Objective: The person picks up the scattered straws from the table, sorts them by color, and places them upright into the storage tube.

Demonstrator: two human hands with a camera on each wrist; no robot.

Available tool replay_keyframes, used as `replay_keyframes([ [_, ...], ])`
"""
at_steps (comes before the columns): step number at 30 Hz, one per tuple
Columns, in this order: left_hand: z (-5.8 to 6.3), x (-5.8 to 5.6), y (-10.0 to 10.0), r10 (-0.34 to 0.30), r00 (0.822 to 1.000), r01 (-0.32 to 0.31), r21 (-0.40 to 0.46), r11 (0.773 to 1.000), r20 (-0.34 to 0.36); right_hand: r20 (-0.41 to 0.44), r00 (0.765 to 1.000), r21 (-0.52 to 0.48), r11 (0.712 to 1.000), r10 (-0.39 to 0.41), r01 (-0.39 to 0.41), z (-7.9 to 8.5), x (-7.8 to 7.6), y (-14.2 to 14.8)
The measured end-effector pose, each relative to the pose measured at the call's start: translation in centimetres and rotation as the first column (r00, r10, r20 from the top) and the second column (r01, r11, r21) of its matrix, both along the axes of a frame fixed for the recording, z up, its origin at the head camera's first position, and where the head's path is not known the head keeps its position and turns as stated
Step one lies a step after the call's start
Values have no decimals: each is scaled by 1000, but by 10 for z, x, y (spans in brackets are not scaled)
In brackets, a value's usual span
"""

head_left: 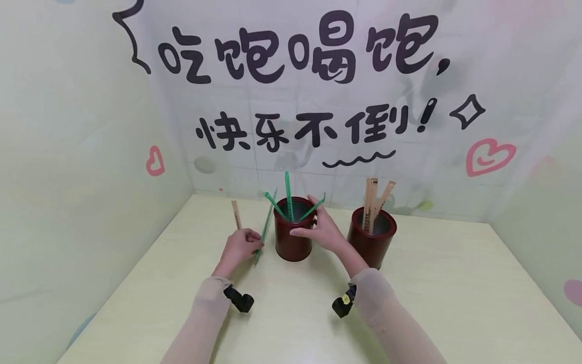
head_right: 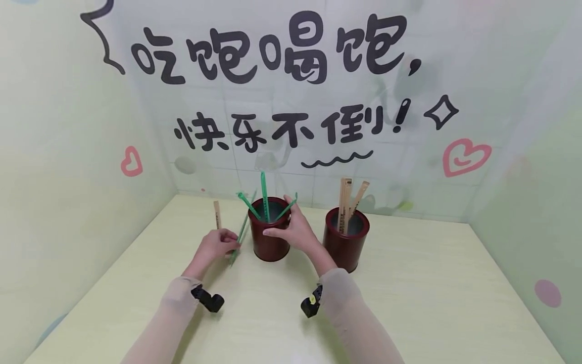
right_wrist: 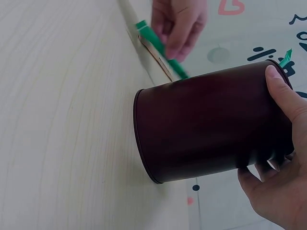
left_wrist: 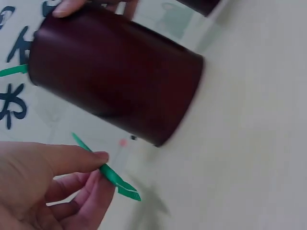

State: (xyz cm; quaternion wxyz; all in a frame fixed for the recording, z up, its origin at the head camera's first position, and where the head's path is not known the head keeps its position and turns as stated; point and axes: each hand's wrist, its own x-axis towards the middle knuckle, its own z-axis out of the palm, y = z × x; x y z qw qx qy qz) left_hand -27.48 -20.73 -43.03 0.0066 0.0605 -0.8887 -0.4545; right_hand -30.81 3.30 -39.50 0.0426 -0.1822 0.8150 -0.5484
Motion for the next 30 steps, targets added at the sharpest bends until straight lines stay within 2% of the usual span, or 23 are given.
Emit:
replay_keyframes([
  [3, 16, 0, -8, 38, 996, -30, 113, 993, -75, -3, 1000, -5, 1000, -1, 1, 0, 0, 0],
  [6, 38, 2, -14, 99, 982, -52, 275, 960, -162, -2, 1000, -11, 1000, 7, -7, 1, 0, 0],
  [9, 62, 6, -15, 178, 947, -42, 443, 895, -268, 1, 1000, -16, 1000, 12, -12, 1, 0, 0],
  [12, 84, 11, -10, 217, 906, 14, 539, 842, -363, -3, 1000, -18, 1000, 14, -14, 0, 0, 1],
  [15, 101, 13, 0, 211, 880, 78, 567, 820, -426, -7, 1000, -19, 1000, 16, -17, -1, -1, 1],
  [18, 111, 14, 13, 174, 866, 129, 547, 827, -468, -11, 1000, -23, 1000, 21, -21, -1, -2, 2],
  [21, 115, 11, 27, 141, 861, 149, 508, 848, -488, -2, 1000, -28, 999, 31, -31, 0, -1, 1],
  [22, 115, 9, 31, 130, 862, 153, 494, 856, -491, 2, 999, -29, 999, 34, -34, 6, 4, 1],
  [26, 111, -1, 48, 94, 866, 158, 447, 880, -490, -6, 999, -28, 999, 31, -32, 5, 3, 1],
  [30, 104, -7, 60, 51, 881, 149, 378, 914, -470, -31, 999, -35, 999, 19, -21, -3, -2, 2],
])
